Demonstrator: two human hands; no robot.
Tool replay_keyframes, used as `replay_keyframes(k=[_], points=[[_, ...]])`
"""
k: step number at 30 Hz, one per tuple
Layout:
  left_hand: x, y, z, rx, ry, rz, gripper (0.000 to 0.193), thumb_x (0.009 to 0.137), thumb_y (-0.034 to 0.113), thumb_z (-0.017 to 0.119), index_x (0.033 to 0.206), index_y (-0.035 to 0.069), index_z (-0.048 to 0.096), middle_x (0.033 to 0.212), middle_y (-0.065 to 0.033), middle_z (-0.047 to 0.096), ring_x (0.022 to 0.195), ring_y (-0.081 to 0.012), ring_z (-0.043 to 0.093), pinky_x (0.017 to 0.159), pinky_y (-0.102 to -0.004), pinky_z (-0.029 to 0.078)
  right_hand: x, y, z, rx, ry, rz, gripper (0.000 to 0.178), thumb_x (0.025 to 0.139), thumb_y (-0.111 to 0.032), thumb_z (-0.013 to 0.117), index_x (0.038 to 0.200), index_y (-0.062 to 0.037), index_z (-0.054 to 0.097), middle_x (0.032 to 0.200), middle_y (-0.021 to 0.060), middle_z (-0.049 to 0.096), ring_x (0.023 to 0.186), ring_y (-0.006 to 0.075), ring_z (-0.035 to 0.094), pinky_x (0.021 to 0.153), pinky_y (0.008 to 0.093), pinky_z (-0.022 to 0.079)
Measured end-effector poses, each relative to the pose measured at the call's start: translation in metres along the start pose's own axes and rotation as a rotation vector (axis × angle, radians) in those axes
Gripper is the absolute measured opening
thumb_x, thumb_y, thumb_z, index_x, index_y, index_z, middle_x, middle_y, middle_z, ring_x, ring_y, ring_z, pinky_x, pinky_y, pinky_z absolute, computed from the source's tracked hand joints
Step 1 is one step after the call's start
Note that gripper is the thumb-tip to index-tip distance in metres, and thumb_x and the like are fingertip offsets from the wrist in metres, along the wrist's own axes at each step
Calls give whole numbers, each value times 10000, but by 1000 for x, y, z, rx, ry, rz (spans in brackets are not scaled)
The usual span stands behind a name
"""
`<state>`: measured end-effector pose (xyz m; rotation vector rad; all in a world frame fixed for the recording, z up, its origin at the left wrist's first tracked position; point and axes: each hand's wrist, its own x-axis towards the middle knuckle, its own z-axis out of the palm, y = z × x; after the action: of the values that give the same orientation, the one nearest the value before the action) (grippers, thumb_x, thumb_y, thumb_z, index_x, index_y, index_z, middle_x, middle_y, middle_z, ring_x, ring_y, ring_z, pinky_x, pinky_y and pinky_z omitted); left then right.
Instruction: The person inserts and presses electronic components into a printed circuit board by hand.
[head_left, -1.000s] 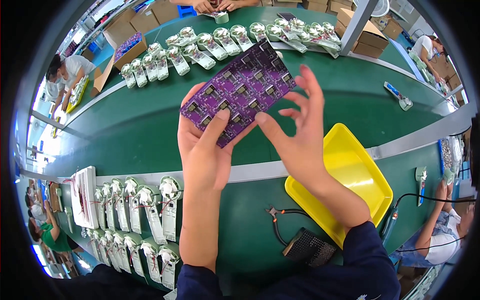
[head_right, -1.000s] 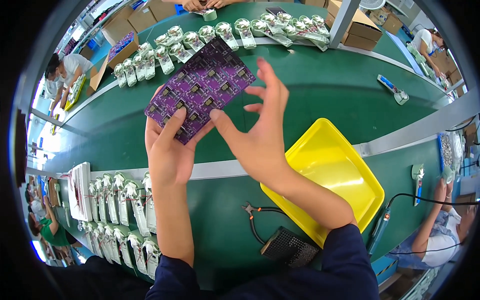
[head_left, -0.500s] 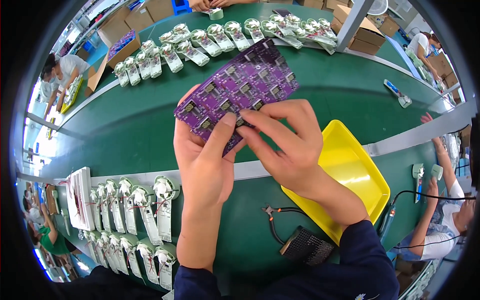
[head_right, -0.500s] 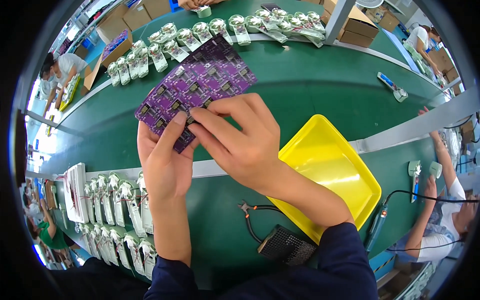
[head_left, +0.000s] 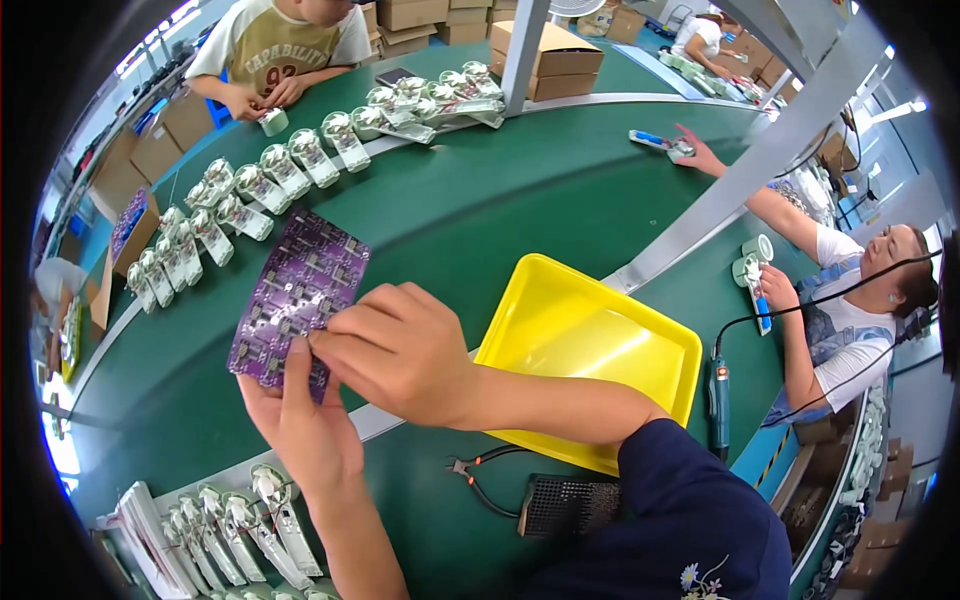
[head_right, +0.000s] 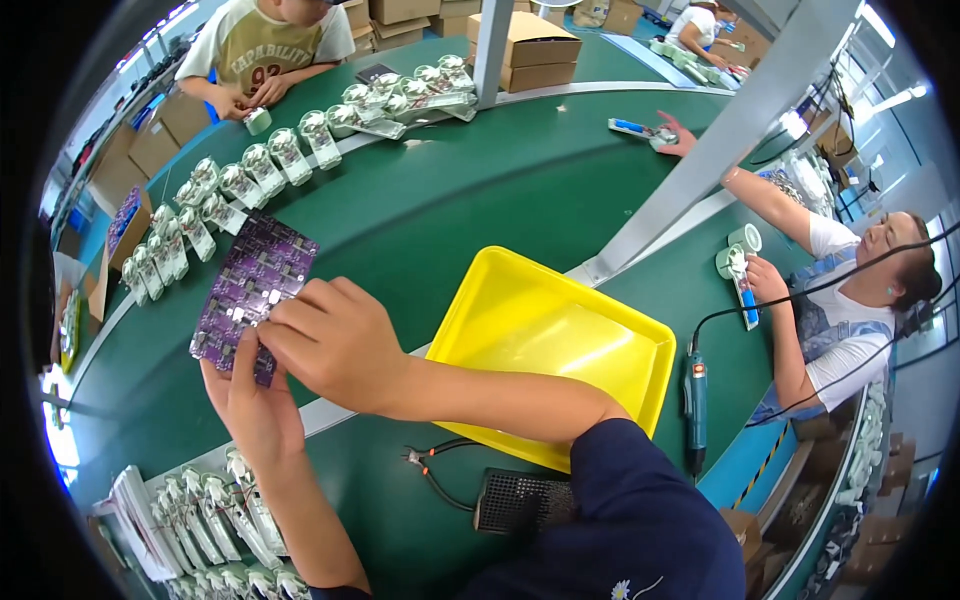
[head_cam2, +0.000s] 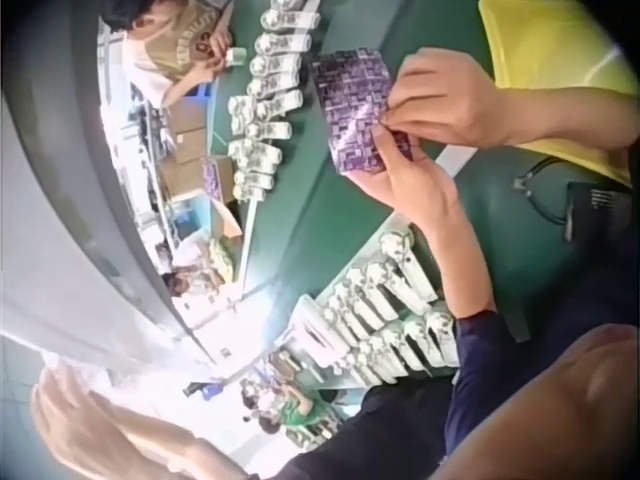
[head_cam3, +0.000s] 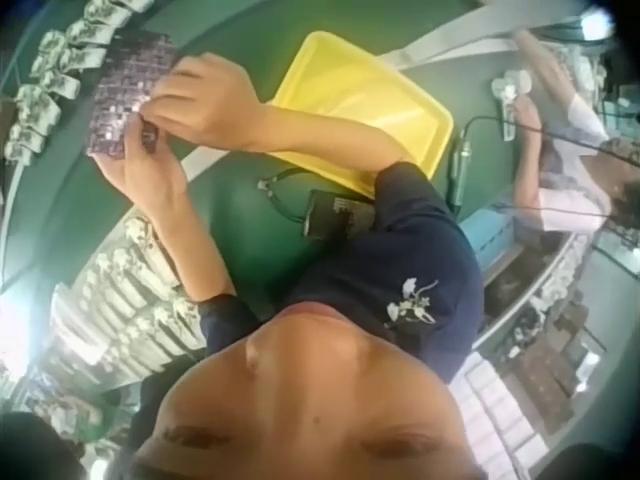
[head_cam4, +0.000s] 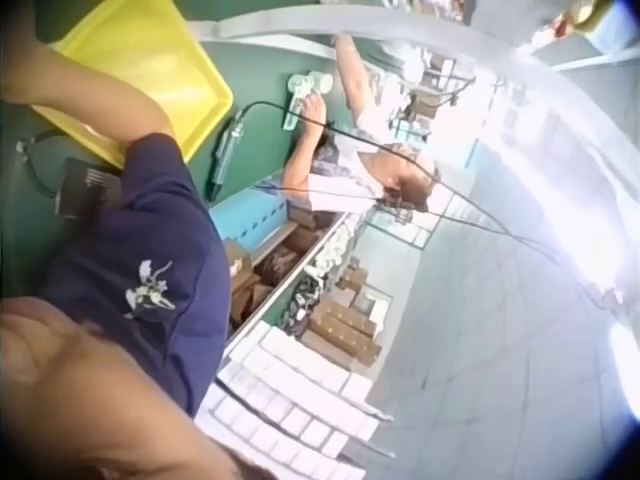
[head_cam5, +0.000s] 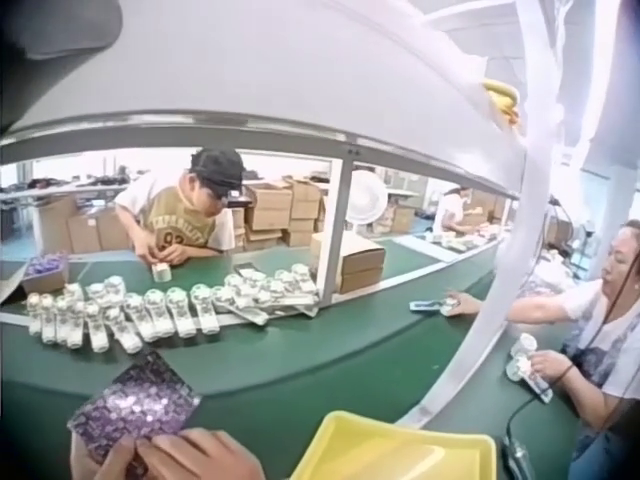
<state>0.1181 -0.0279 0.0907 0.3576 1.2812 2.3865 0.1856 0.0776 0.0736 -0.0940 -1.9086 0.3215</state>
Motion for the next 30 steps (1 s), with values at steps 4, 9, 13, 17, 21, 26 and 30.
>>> replay_keyframes(k=[4,9,13,17,21,26,30], points=[[-1,6,-2,-6,47,-1,302,973,-35,588,1255,26,501,1089,-91,671,944,-165,679,740,-293,582,-1,-3,9,95,-42,34,247,688,-82,793,929,-78,740,901,-7,682,746,198,620,612,323,470],[-5,6,6,-84,31,23,425,969,-62,575,1363,34,447,1145,-86,634,967,-150,659,756,-269,584,5,-1,5,183,-24,16,249,684,-22,798,923,-61,743,881,45,684,716,236,647,616,344,512],[-6,7,7,-80,14,8,431,976,-53,568,1372,58,439,1157,-84,635,992,-145,659,776,-275,590,4,2,3,199,-24,-17,312,634,58,820,925,-20,737,878,74,677,734,245,649,618,335,524],[-9,12,5,-112,8,8,428,982,-45,569,1375,60,438,1174,-85,641,1003,-146,665,781,-279,592,6,-7,7,189,21,71,338,666,44,819,991,-22,757,896,75,663,756,235,630,611,322,510],[-8,8,5,-134,7,10,417,984,-37,574,1368,58,442,1173,-86,643,996,-149,668,789,-283,588,3,0,5,115,-4,-60,336,652,19,829,978,-23,763,877,61,662,742,238,624,611,322,510],[-9,7,7,-160,-3,5,410,985,-39,569,1363,57,443,1172,-83,639,1005,-149,664,796,-284,581,2,3,2,76,21,-109,315,637,3,833,942,-35,768,863,48,663,737,236,623,602,333,504],[-9,9,6,-141,2,-5,437,988,-38,561,1389,66,421,1173,-79,635,1015,-145,658,806,-283,575,-1,3,4,37,22,-99,327,632,-11,835,949,-47,769,869,39,671,733,235,615,602,330,495]])
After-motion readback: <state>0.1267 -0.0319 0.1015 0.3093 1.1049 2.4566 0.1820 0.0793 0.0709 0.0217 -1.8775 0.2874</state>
